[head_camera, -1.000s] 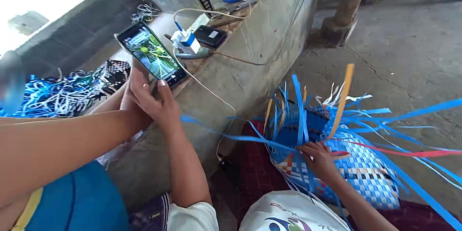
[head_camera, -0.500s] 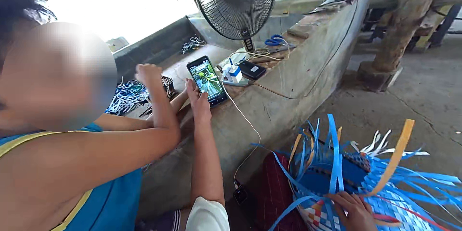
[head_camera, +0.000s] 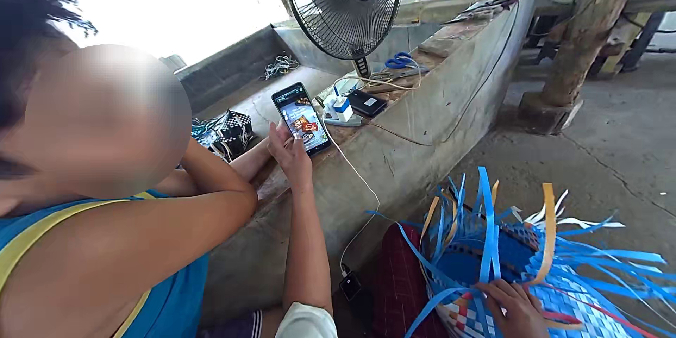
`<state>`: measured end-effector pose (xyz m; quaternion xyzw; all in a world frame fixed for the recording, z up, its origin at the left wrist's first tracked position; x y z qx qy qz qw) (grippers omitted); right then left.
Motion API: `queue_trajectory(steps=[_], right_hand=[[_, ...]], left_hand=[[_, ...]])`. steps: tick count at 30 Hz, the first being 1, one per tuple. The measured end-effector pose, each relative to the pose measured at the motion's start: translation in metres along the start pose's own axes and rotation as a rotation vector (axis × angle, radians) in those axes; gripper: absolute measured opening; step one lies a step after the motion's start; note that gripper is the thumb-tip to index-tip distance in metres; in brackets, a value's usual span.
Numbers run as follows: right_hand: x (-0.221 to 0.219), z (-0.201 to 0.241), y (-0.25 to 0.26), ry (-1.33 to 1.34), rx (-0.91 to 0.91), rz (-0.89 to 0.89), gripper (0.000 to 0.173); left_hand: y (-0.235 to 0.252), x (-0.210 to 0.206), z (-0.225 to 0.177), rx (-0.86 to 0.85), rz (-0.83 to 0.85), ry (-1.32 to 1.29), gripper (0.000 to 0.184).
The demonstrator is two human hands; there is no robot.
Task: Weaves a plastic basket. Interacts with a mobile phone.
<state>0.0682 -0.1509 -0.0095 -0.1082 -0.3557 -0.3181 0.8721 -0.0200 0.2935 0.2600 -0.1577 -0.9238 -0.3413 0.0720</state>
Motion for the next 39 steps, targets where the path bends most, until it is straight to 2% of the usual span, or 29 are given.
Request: queue_trajectory(steps=[4,7,9,11,14,16,18,19,21,23,25,27,30,32,35,39], right_hand=[[0.0,0.0,0.0,0.001,-0.006,0.004,0.026],[0.0,0.0,0.001,0.001,-0.029,0.031,0.026],[-0.001,-0.001,0.0,-0.004,-0.036,0.041,0.026],[-0.002,-0.002,0.0,-0.003,-0.035,0.031,0.026],[-0.001,-0.001,0.0,0.004,-0.055,0.046,0.026],[-0.001,-0.001,0.0,0.018,-0.076,0.062,0.027],[-0.001,0.0,0.002,0.022,-0.074,0.047,0.025],[-0.001,0.001,0.002,0.027,-0.071,0.033,0.024],[-0.003,0.002,0.001,0.028,-0.072,0.014,0.022],[-0.004,0.001,0.0,0.024,-0.085,0.025,0.022],[0.0,0.001,-0.001,0.007,-0.071,0.026,0.022],[0.002,0.0,-0.003,-0.005,-0.069,0.028,0.024],[0.001,0.001,-0.004,-0.007,-0.035,-0.002,0.024],[-0.001,0.0,-0.002,-0.008,-0.027,-0.002,0.024],[-0.002,0.0,-0.001,-0.002,-0.041,0.018,0.025],[-0.001,0.002,-0.001,0.004,-0.041,0.023,0.025]], left_hand=[[-0.02,0.0,-0.021,-0.132,-0.044,0.168,0.06],[-0.046,-0.01,-0.036,-0.393,-0.037,0.332,0.05],[-0.067,-0.023,-0.043,-0.52,0.031,0.351,0.039],[-0.091,-0.036,-0.048,-0.568,0.179,0.273,0.03],[-0.148,-0.066,-0.058,-0.484,0.567,0.105,0.027],[-0.211,-0.091,-0.068,-0.342,0.88,-0.063,0.026],[-0.281,-0.115,-0.071,-0.209,1.111,-0.254,0.03],[-0.312,-0.125,-0.068,-0.166,1.177,-0.318,0.032],[-0.357,-0.142,-0.055,-0.169,1.208,-0.334,0.036],[-0.368,-0.151,-0.048,-0.232,1.151,-0.294,0.035],[-0.341,-0.151,-0.052,-0.285,1.041,-0.243,0.032],[-0.278,-0.137,-0.061,-0.365,0.817,-0.141,0.03],[-0.168,-0.093,-0.066,-0.443,0.411,0.119,0.03],[-0.108,-0.056,-0.061,-0.399,0.235,0.271,0.036],[-0.044,-0.009,-0.052,-0.259,0.08,0.346,0.058],[-0.003,0.012,-0.028,0.059,0.124,0.028,0.085]])
Point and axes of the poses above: each hand's wrist, its own y-axis towards the middle knuckle, its own x-axis out of the back of the hand, z = x × y, the point moved 5 cm from there along y, towards the middle knuckle, and after that the axes turned 11 degrees about z, right-handed, at the moved point
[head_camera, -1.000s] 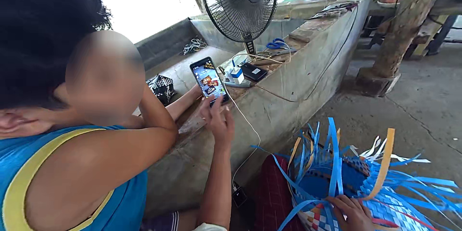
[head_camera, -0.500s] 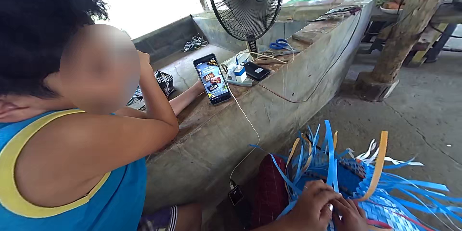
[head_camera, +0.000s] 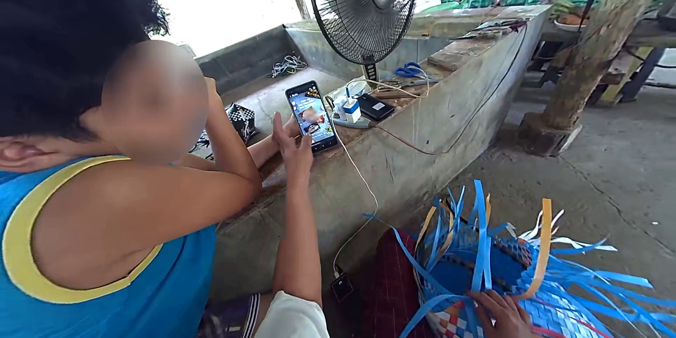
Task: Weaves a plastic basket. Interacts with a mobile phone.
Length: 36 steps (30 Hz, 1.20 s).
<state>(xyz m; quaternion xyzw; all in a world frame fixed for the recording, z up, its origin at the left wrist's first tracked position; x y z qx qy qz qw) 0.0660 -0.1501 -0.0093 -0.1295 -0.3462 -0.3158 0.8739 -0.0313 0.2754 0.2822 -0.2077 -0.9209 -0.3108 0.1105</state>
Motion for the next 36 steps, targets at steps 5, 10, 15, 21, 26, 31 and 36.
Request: queue_trajectory(steps=[5,10,15,21,26,31,36], right_hand=[[0.0,-0.002,0.0,-0.004,-0.002,0.004,0.025],[-0.001,-0.002,0.002,-0.011,-0.01,0.015,0.024],[-0.001,-0.002,0.001,-0.014,-0.003,0.003,0.024],[0.002,0.002,0.0,-0.015,0.015,0.009,0.024],[0.001,0.0,0.0,-0.017,0.015,0.013,0.024],[0.001,-0.002,-0.002,-0.026,0.016,-0.002,0.024],[0.0,-0.001,-0.001,-0.019,0.013,-0.001,0.024]], left_hand=[[0.013,-0.008,0.016,0.231,0.141,-0.288,0.086],[0.02,-0.011,0.02,0.217,0.124,-0.306,0.065],[0.02,-0.014,0.017,0.217,0.02,-0.413,0.045],[0.025,-0.015,0.017,0.232,-0.09,-0.526,0.039],[0.027,-0.017,0.022,0.222,-0.112,-0.516,0.033],[0.028,-0.017,0.021,0.222,-0.166,-0.512,0.032],[0.029,-0.014,0.024,0.227,-0.163,-0.534,0.033]])
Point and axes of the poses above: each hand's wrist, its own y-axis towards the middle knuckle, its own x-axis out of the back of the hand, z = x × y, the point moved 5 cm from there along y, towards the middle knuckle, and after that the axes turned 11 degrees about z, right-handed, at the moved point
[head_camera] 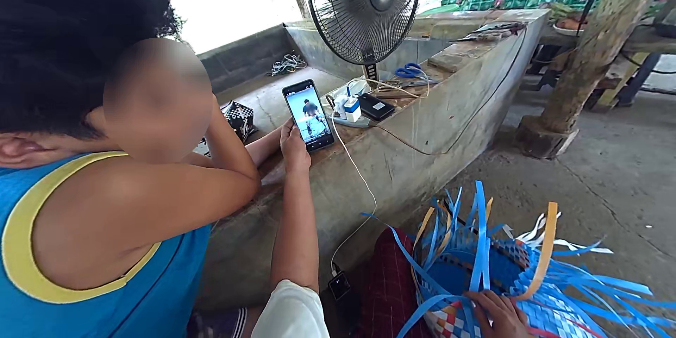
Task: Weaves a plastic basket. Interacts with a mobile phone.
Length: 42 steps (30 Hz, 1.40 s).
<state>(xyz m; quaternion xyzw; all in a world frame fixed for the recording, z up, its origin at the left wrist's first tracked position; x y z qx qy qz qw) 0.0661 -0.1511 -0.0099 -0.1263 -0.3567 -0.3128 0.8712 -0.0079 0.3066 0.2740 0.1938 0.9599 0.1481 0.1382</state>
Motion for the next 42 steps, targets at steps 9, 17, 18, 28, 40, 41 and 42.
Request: queue_trajectory(steps=[9,17,18,28,40,41,42], right_hand=[[-0.001,-0.002,0.003,0.009,-0.032,0.031,0.025],[-0.004,0.0,0.003,-0.051,-0.04,0.037,0.027],[-0.005,0.001,0.003,-0.053,-0.058,0.031,0.028],[0.025,-0.009,0.003,0.193,0.044,-0.186,0.027],[-0.019,-0.012,0.0,0.343,-0.34,0.699,0.038],[-0.01,-0.006,0.004,0.297,-0.296,0.654,0.035],[0.002,0.001,0.009,0.243,-0.256,0.573,0.032]], left_hand=[[-0.171,-0.041,-0.006,-0.444,0.513,0.39,0.03],[-0.406,-0.095,0.163,-0.156,1.284,0.37,0.023],[-0.405,-0.097,0.175,-0.208,1.265,0.387,0.023],[-0.369,-0.104,0.213,0.567,1.488,0.712,0.05],[-0.359,-0.093,0.217,0.453,1.637,0.489,0.03],[-0.357,-0.091,0.215,0.459,1.655,0.472,0.031],[-0.356,-0.09,0.213,0.464,1.678,0.469,0.032]])
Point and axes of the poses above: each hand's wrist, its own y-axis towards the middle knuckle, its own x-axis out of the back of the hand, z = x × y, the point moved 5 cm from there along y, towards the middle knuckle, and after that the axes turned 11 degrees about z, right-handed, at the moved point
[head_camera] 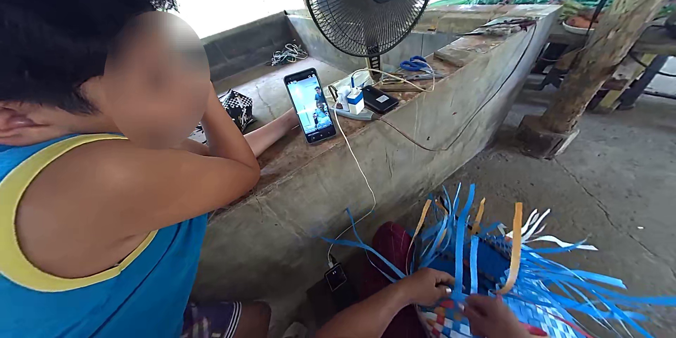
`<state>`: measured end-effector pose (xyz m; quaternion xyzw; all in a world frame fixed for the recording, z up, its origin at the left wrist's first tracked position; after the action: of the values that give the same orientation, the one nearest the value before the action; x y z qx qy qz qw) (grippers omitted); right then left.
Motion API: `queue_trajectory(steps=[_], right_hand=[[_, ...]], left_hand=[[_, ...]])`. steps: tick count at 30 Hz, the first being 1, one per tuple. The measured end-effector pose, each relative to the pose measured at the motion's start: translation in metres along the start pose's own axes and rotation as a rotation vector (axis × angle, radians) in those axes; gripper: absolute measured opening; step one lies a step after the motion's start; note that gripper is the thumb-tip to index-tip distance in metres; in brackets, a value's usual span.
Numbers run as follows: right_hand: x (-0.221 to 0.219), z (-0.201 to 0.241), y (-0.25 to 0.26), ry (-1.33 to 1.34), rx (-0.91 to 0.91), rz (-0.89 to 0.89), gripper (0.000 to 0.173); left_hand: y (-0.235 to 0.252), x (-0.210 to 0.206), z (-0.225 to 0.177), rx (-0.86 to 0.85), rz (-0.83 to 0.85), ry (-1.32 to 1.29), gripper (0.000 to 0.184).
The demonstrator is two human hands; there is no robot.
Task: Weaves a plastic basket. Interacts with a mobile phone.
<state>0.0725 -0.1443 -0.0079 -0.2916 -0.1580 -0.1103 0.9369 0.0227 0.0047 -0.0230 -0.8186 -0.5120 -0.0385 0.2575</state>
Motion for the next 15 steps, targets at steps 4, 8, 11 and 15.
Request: queue_trajectory(steps=[4,8,11,15], right_hand=[[0.025,0.018,0.004,-0.109,0.069,-0.264,0.024],[0.02,0.005,-0.003,-0.048,0.096,-0.345,0.024],[0.012,-0.023,-0.013,0.007,0.038,-0.261,0.029],[0.018,-0.058,-0.008,-0.037,0.014,-0.186,0.032]], left_hand=[[-0.001,-0.002,-0.007,-0.068,0.036,0.044,0.029],[0.003,-0.006,-0.004,-0.113,0.022,0.171,0.032],[0.005,-0.009,-0.004,-0.155,0.034,0.217,0.034],[0.009,-0.017,-0.011,-0.183,0.05,0.188,0.028]])
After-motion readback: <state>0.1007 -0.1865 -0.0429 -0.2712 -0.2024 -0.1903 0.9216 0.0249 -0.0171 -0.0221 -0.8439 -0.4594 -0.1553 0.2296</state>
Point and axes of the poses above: each hand's wrist, its own y-axis towards the middle knuckle, its own x-axis out of the back of the hand, z = x × y, the point moved 5 cm from there along y, towards the middle knuckle, and after that the axes turned 11 degrees about z, right-handed, at the moved point
